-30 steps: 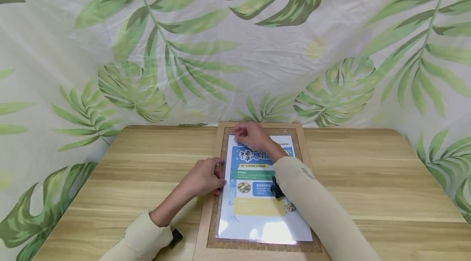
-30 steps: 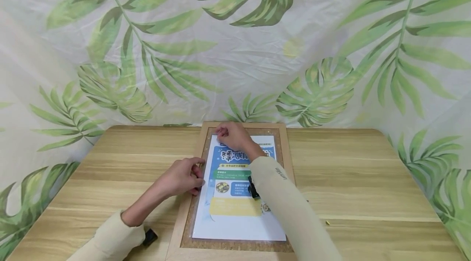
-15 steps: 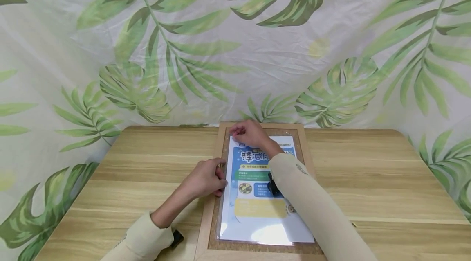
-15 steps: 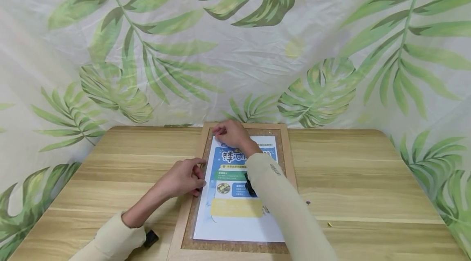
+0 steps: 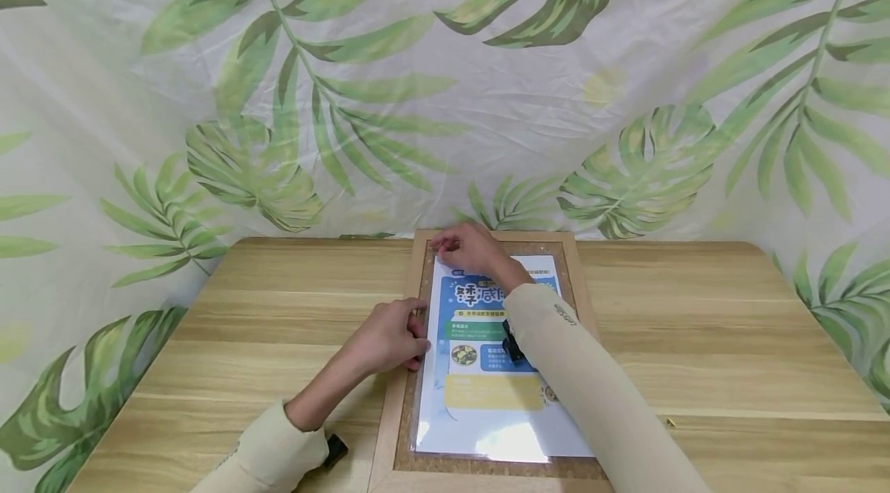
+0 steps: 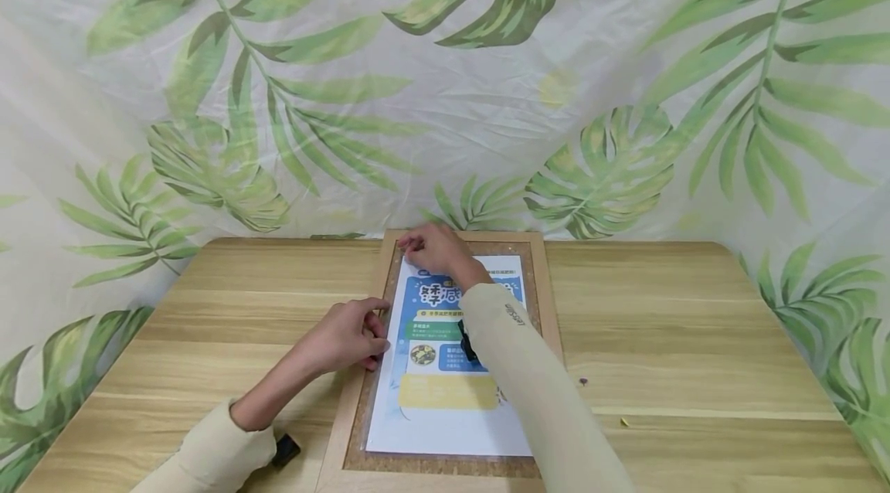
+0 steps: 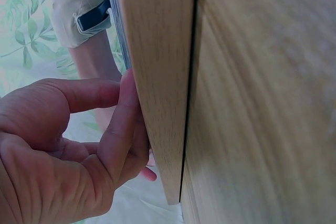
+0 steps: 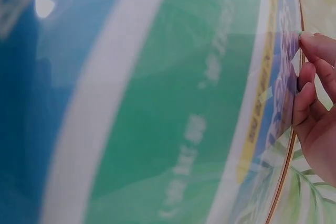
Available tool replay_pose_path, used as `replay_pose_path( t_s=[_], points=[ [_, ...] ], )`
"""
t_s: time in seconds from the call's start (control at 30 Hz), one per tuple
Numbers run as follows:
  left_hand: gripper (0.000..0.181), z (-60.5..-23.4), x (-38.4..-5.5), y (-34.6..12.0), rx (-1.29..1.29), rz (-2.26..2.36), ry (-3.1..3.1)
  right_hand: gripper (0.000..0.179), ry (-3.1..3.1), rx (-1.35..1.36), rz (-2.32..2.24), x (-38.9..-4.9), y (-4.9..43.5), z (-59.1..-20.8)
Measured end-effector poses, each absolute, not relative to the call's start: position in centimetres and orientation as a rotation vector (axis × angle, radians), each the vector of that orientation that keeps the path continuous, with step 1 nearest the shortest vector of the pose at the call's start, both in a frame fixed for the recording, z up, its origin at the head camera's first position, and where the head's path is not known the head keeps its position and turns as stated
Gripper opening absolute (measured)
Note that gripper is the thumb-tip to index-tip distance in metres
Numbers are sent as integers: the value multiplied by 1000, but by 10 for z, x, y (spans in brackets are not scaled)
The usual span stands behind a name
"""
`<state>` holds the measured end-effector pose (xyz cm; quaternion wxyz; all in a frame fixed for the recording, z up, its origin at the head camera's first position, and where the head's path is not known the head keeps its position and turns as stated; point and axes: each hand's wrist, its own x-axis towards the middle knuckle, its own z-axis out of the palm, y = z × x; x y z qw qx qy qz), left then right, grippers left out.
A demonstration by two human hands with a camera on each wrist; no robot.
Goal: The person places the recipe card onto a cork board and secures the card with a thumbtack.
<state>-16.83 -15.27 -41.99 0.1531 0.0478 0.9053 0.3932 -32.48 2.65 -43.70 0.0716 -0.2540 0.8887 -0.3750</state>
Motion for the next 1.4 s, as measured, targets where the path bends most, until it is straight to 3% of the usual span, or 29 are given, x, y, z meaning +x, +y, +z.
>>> replay_pose_path(
  t_s=[0.53, 1.4],
  points=[
    [67, -419, -170, -153, 143, 1122, 2592, 36, 2654, -697, -1112, -331, 21, -434],
    [68, -419, -169, -151, 140, 1094, 2581, 27, 2698, -614, -1088, -333, 18, -433]
  ],
)
